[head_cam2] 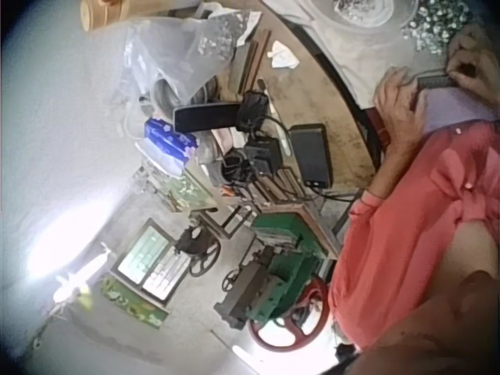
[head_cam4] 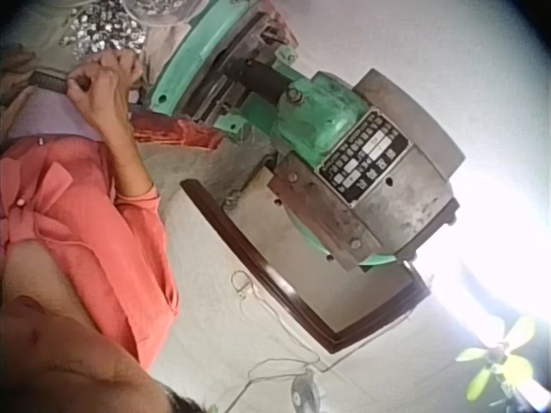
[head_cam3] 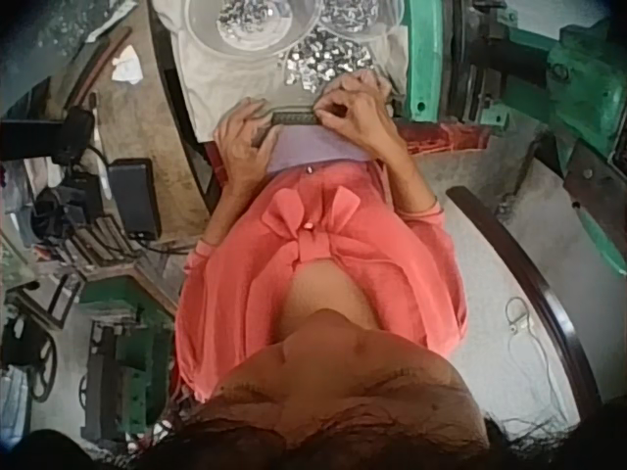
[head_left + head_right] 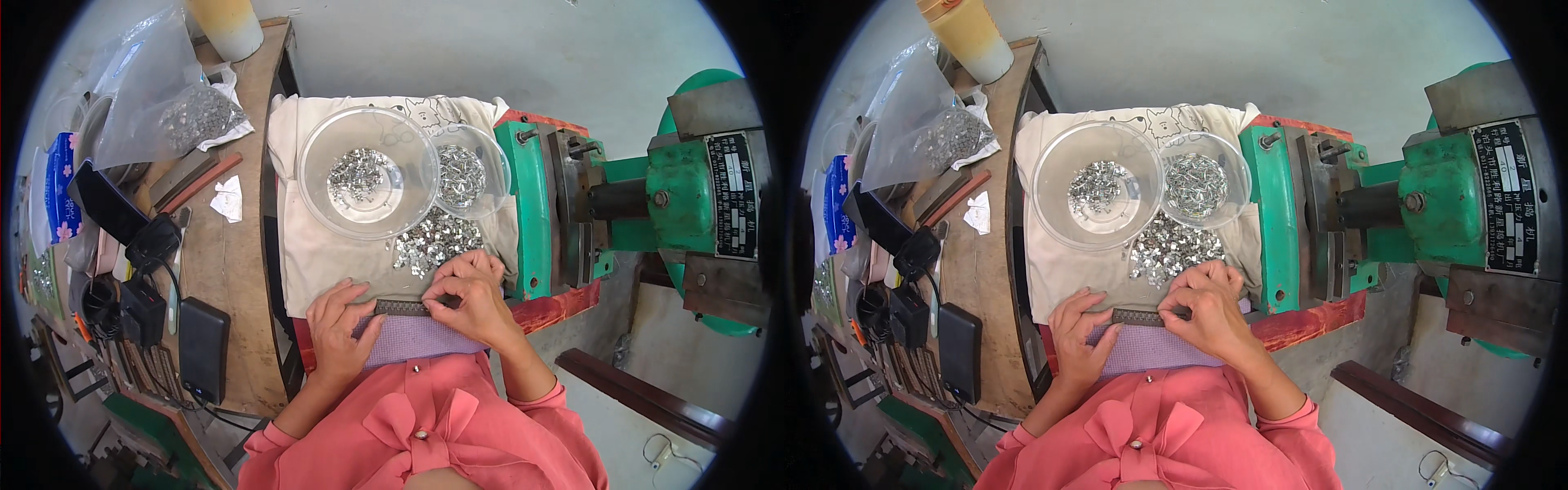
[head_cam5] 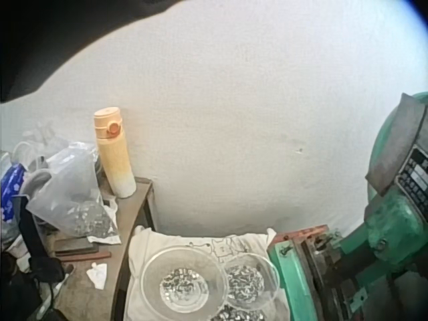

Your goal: The person sits at a workbench and assembles small silver metal components by hand. They pick up individual pieces from a pile on a cloth, fit them together, and place the assembled units into a clear plastic container. The person occasionally uses a green mechanical press to adjust or secure the components.

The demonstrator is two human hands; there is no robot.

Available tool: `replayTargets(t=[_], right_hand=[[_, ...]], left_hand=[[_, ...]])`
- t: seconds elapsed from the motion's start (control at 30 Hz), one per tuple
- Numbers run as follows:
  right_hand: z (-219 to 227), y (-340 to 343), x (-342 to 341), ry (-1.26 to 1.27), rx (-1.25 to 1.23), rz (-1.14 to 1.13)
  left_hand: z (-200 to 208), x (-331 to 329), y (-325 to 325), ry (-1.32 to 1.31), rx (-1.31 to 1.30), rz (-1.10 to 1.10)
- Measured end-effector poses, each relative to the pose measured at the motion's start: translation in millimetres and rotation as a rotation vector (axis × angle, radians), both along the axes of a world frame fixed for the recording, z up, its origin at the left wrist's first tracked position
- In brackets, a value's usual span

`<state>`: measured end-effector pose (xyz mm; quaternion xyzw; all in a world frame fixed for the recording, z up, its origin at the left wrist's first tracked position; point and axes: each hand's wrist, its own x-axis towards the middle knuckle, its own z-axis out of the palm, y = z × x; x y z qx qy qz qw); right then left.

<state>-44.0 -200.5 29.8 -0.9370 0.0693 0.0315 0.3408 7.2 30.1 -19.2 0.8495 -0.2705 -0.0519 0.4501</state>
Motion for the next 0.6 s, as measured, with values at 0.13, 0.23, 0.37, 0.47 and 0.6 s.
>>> replayTargets(t=[0.13,0.23,0.37,0.47,0.6], right_hand=[[3.7,-1.5,2.7,0.001,-0.035,0.011],[3.4,0.5,3.8,-0.009,-0.051,0.047],[2.8,2.4,4.2,0.002,-0.054,0.052],[3.4,2.9,4.3,-0.001,-0.061,0.063],[5.2,0.6,5.5,-0.021,-0.057,0.044]], left_hand=[[0.0,0.0,0.2,0.004,0.002,0.004],[0.9,0.2,0.1,0.005,0.003,0.003],[0.5,0.0,-0.1,0.003,0.007,0.002],[1.1,0.3,-0.1,0.002,0.006,0.002],[0.5,0.2,0.1,0.002,0.006,0.000]])
